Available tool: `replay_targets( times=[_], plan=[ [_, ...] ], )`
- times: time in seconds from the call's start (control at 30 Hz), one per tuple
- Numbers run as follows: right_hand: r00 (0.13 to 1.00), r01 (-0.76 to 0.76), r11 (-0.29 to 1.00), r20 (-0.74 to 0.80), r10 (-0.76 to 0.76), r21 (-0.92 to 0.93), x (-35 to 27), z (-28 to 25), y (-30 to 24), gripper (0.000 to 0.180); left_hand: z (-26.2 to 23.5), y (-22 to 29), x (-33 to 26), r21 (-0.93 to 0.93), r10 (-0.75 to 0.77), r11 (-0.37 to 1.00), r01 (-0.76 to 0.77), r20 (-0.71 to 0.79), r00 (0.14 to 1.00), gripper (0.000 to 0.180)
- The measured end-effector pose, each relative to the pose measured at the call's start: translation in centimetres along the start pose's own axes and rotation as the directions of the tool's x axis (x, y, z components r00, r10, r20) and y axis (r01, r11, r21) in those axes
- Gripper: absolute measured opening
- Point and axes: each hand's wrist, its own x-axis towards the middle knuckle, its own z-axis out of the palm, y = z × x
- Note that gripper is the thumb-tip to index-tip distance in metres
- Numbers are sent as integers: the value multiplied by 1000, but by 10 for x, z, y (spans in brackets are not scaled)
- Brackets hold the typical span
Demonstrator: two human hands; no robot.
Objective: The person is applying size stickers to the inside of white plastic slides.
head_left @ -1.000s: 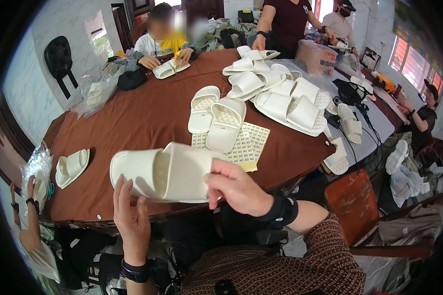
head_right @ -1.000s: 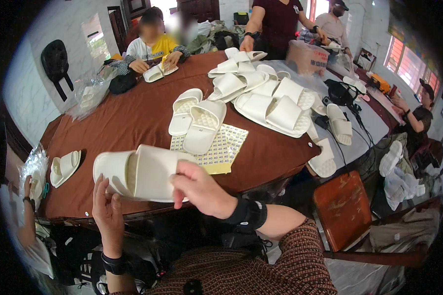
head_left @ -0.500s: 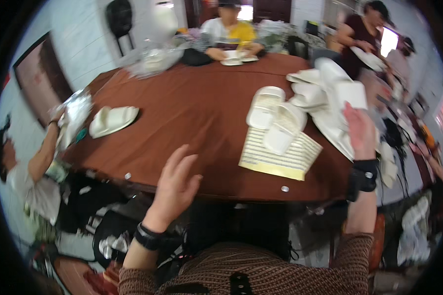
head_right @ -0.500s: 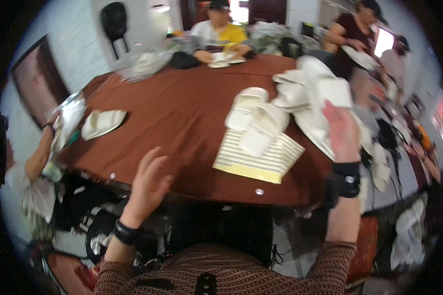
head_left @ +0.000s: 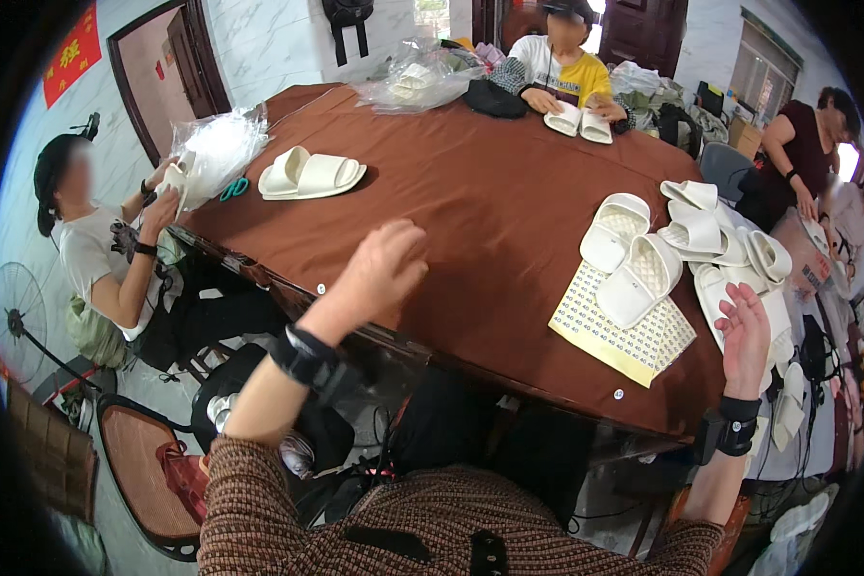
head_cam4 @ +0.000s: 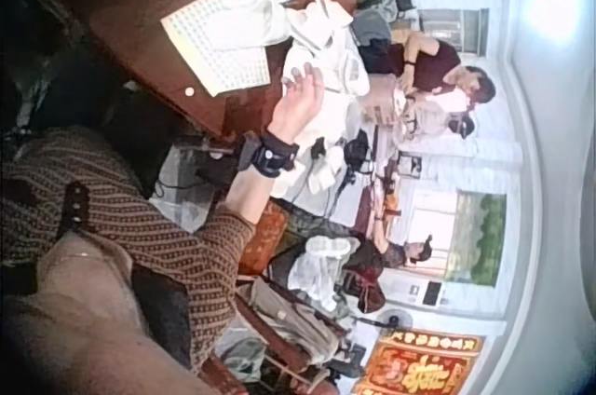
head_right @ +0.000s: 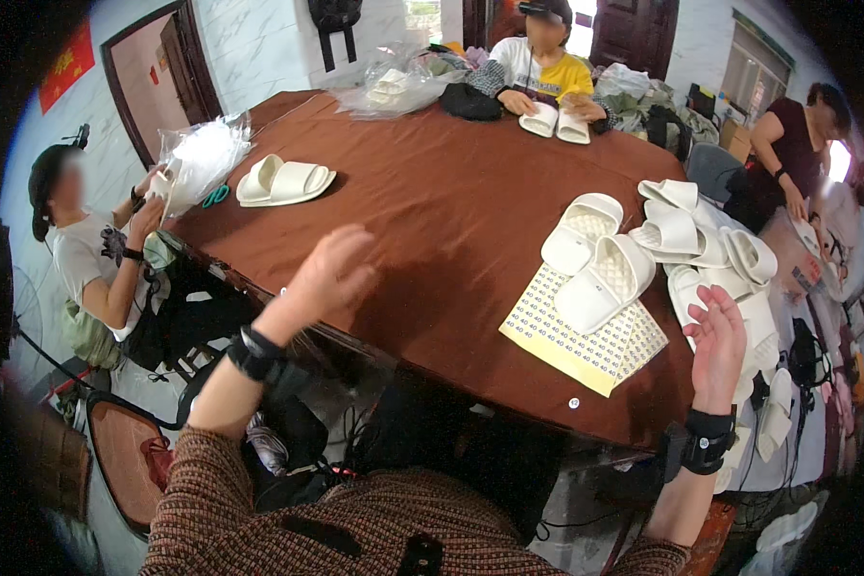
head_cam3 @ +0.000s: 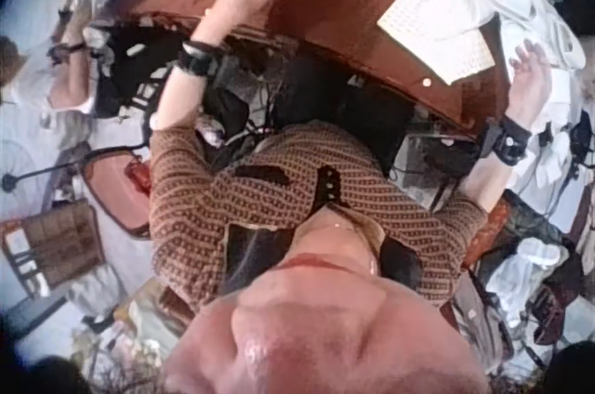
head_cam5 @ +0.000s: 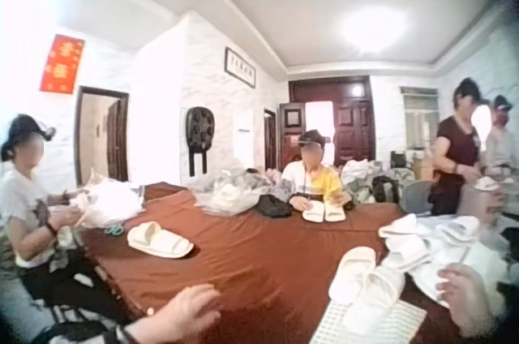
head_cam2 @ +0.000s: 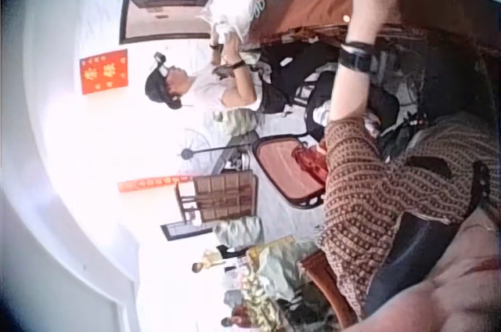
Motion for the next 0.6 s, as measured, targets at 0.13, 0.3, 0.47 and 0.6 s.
replay_targets(
  times=[0.13, 0.3, 0.47, 0.6],
  plan=[
    [998, -23, 1000, 54, 22, 19, -2, 15, -2, 22, 3, -93, 29, -47, -131, 991, 125, -157, 979, 38],
    [988, 5, 1000, 156, -1, -25, -3, 43, -4, 14, -32, -207, 52, 137, -438, 881, 453, -127, 890, 49],
    [975, -33, 992, 216, 59, -122, -9, 56, -1, 11, -43, -254, 50, 244, -564, 774, 585, -154, 811, 50],
    [967, -44, 982, 238, 87, -182, -14, 56, 0, 13, -40, -270, 55, 251, -670, 676, 693, -182, 720, 51]
  ],
)
